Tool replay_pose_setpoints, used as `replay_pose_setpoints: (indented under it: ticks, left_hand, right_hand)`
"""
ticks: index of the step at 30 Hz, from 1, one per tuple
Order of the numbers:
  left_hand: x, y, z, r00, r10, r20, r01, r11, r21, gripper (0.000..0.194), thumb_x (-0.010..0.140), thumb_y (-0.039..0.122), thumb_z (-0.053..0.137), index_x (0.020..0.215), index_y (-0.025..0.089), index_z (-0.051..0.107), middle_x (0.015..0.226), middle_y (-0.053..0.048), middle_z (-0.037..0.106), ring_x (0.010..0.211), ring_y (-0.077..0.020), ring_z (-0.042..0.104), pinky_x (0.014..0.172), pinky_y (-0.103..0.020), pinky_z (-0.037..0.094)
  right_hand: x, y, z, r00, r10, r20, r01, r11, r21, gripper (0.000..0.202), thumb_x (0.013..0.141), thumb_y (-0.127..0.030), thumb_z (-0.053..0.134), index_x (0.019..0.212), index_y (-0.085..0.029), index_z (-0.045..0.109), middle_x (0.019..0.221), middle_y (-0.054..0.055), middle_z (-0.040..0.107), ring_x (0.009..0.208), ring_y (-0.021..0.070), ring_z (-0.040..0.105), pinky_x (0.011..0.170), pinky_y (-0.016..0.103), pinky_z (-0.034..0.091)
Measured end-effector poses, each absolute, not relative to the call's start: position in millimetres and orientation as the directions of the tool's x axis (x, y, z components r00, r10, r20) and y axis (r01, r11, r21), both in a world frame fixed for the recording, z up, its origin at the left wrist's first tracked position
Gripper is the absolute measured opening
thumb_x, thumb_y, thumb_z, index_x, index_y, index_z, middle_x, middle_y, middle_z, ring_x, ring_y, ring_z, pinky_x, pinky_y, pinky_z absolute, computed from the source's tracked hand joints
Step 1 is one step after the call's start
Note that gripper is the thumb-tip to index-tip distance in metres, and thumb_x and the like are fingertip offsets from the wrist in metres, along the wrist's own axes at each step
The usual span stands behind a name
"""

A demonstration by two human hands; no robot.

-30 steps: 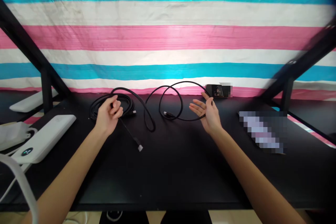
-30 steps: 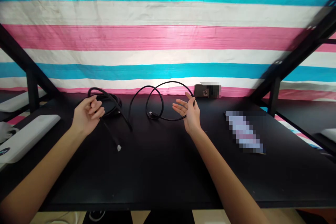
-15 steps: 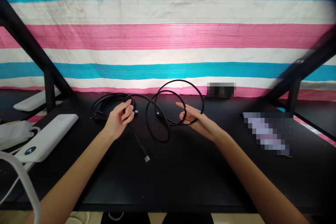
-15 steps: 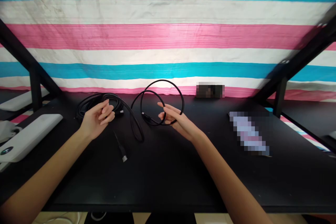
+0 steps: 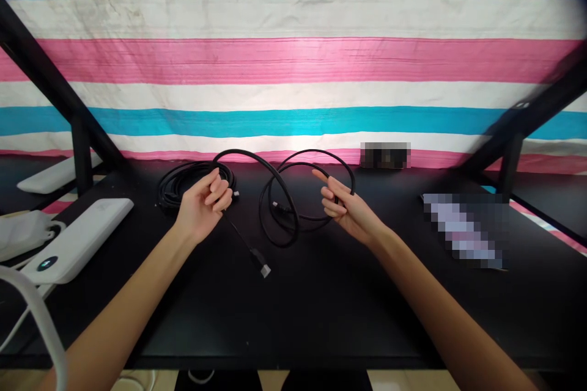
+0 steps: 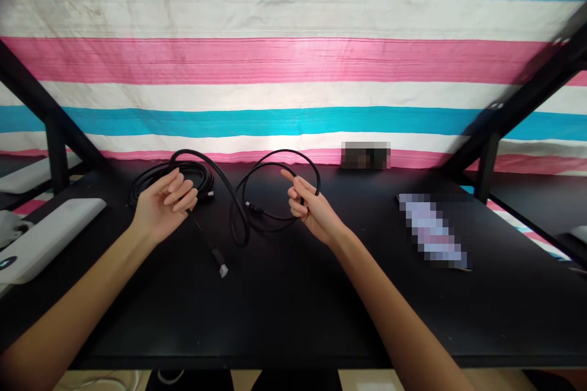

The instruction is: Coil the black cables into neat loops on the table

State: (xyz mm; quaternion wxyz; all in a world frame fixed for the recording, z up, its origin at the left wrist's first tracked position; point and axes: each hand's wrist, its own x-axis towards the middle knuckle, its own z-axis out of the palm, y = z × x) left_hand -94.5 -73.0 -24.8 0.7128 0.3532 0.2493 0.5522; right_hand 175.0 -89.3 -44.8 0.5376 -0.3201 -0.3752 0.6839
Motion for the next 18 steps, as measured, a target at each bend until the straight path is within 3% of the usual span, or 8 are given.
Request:
replay_pose_setpoints:
  ticks: [4,7,10,13,16,18]
  left_hand:
    - [-82.6,-75.9,-28.4,0.320,0.947,-0.016,-0.527,0.192,0.828,0.019,0.084,0.019,0.050,0.066,0.014,0.051,0.050,0.004,0.038,0.050,-0.0070,0.046,0.039,-0.015,0.032]
    - [-71.9,-76.9,-37.0,0.319,0.946,-0.057,-0.498,0.219,0.839,0.004,0.083,0.013,0.051,0.083,0.015,0.054,0.071,-0.001,0.056,0.070,-0.0107,0.058,0.058,-0.019,0.047]
    - [-62.7,-77.3,-48.0,0.313,0.948,-0.064,-0.517,0.226,0.826,0.016,0.082,0.008,0.050,0.094,0.017,0.053,0.086,-0.003,0.062,0.083,-0.0129,0.061,0.083,-0.028,0.048]
    - [-57.1,-77.7,-58.7,0.308,0.949,-0.070,-0.472,0.217,0.854,0.029,0.081,0.009,0.049,0.109,0.019,0.048,0.097,-0.006,0.062,0.090,-0.0144,0.061,0.094,-0.034,0.043]
    - [-55.9,-78.4,-68.6,0.246,0.968,0.046,-0.241,0.015,0.970,0.035,0.084,0.017,0.048,0.119,0.021,0.042,0.110,-0.008,0.056,0.103,-0.0170,0.055,0.100,-0.040,0.036]
    - [-57.5,-79.2,-74.0,0.211,0.947,0.242,0.057,-0.259,0.964,0.039,0.085,0.024,0.048,0.123,0.022,0.041,0.119,-0.009,0.049,0.115,-0.0189,0.046,0.105,-0.041,0.028]
  right_hand:
    - [172.1,-91.8,-42.2,-0.260,0.962,-0.087,-0.447,-0.200,-0.872,0.032,0.084,-0.039,0.055,0.113,-0.028,0.060,0.068,-0.005,0.051,0.038,0.0022,0.020,0.033,0.016,0.021]
    - [171.4,-92.2,-38.2,-0.288,0.947,-0.142,-0.453,-0.266,-0.851,0.039,0.083,-0.050,0.050,0.109,-0.024,0.063,0.072,-0.001,0.059,0.038,0.0034,0.028,0.032,0.017,0.022]
    - [169.2,-93.9,-35.2,-0.284,0.944,-0.170,-0.499,-0.297,-0.814,0.047,0.081,-0.054,0.047,0.108,-0.020,0.064,0.076,0.003,0.064,0.050,0.0078,0.048,0.037,0.018,0.033]
    - [165.4,-96.3,-37.4,-0.268,0.951,-0.153,-0.541,-0.280,-0.793,0.047,0.077,-0.055,0.052,0.106,-0.020,0.064,0.082,0.005,0.066,0.072,0.0145,0.061,0.063,0.025,0.049]
    - [163.3,-97.1,-43.6,-0.212,0.973,-0.089,-0.519,-0.190,-0.833,0.039,0.067,-0.039,0.069,0.103,-0.026,0.063,0.087,0.001,0.067,0.086,0.0164,0.062,0.081,0.031,0.048]
    - [163.2,-95.9,-47.1,-0.167,0.982,-0.086,-0.464,-0.156,-0.872,0.039,0.063,-0.028,0.074,0.100,-0.028,0.062,0.089,-0.001,0.065,0.084,0.0146,0.062,0.074,0.027,0.049]
